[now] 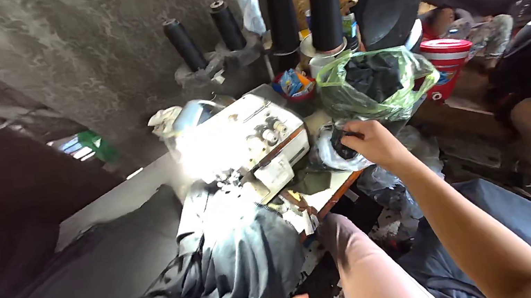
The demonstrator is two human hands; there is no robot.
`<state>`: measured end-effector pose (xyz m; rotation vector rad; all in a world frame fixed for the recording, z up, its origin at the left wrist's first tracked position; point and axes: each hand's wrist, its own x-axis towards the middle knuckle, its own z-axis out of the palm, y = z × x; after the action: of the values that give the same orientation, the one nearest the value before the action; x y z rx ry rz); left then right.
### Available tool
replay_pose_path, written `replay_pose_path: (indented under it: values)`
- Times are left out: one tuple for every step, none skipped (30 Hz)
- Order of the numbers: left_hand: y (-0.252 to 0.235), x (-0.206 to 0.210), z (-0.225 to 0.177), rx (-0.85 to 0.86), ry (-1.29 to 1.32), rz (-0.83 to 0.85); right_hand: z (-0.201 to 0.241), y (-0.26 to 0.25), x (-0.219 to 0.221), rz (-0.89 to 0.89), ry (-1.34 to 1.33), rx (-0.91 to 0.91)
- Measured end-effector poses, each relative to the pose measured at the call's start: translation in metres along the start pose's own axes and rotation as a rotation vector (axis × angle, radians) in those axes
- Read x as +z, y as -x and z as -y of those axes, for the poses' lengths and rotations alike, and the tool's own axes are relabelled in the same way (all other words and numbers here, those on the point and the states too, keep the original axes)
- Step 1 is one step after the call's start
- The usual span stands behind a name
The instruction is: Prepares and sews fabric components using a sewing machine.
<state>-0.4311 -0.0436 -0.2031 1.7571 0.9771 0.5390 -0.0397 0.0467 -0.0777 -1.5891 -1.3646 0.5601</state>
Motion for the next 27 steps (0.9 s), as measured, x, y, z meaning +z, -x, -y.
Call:
replay_pose_path:
  values:
    - [-0.006,-0.005,-0.025,0.182,-0.021,-0.127,0.01,0.008,0.011,0.065,-0.089,-0.036]
    - [-0.012,-0.01,-0.047,0.318,-0.044,-0.253,0.022,0.019,0.022,0.162,-0.175,-0.065]
    - [-0.02,-0.015,-0.067,0.409,-0.058,-0.363,0.033,0.031,0.034,0.274,-0.23,-0.098]
    - [-0.028,-0.019,-0.083,0.466,-0.052,-0.451,0.043,0.041,0.046,0.38,-0.255,-0.143]
    - [-0.034,-0.02,-0.095,0.492,-0.02,-0.514,0.052,0.05,0.058,0.471,-0.262,-0.196]
    - [-0.039,-0.021,-0.104,0.49,0.026,-0.554,0.059,0.058,0.069,0.544,-0.268,-0.251]
    - [-0.042,-0.02,-0.11,0.459,0.065,-0.582,0.065,0.065,0.079,0.598,-0.281,-0.299]
    - [-0.042,-0.018,-0.114,0.416,0.101,-0.598,0.07,0.071,0.087,0.636,-0.309,-0.332]
    - [-0.041,-0.016,-0.115,0.376,0.146,-0.605,0.074,0.076,0.095,0.65,-0.34,-0.357]
    - [-0.039,-0.015,-0.115,0.349,0.208,-0.606,0.076,0.08,0.101,0.649,-0.373,-0.369]
    - [-0.037,-0.015,-0.115,0.339,0.271,-0.605,0.077,0.083,0.107,0.632,-0.402,-0.377]
    - [-0.035,-0.016,-0.115,0.336,0.319,-0.609,0.078,0.086,0.113,0.605,-0.425,-0.379]
    - [-0.032,-0.018,-0.114,0.336,0.351,-0.624,0.078,0.091,0.119,0.57,-0.446,-0.375]
    - [-0.031,-0.019,-0.113,0.341,0.371,-0.651,0.079,0.094,0.123,0.536,-0.457,-0.372]
    - [-0.031,-0.02,-0.112,0.346,0.388,-0.688,0.079,0.097,0.127,0.503,-0.461,-0.374]
    - [-0.03,-0.02,-0.111,0.345,0.405,-0.722,0.079,0.1,0.131,0.466,-0.457,-0.379]
    - [-0.029,-0.021,-0.11,0.343,0.421,-0.75,0.079,0.103,0.134,0.431,-0.444,-0.382]
    - [-0.028,-0.02,-0.11,0.338,0.45,-0.771,0.079,0.106,0.137,0.403,-0.432,-0.382]
    - [-0.028,-0.02,-0.11,0.328,0.491,-0.787,0.078,0.108,0.139,0.387,-0.433,-0.373]
    - [-0.028,-0.019,-0.11,0.312,0.54,-0.796,0.076,0.109,0.141,0.384,-0.446,-0.356]
    - [-0.028,-0.019,-0.109,0.294,0.59,-0.797,0.074,0.11,0.142,0.39,-0.468,-0.333]
    - [-0.028,-0.019,-0.109,0.279,0.625,-0.794,0.073,0.111,0.143,0.399,-0.494,-0.306]
    - [-0.028,-0.019,-0.109,0.265,0.641,-0.791,0.072,0.111,0.143,0.412,-0.522,-0.273]
    - [-0.027,-0.018,-0.108,0.25,0.642,-0.791,0.071,0.111,0.143,0.43,-0.556,-0.239]
    - [-0.027,-0.017,-0.108,0.239,0.632,-0.79,0.071,0.111,0.142,0.444,-0.593,-0.212]
    - [-0.027,-0.017,-0.107,0.232,0.614,-0.788,0.07,0.111,0.143,0.452,-0.624,-0.2]
    - [-0.027,-0.016,-0.106,0.23,0.594,-0.788,0.069,0.112,0.143,0.454,-0.65,-0.201]
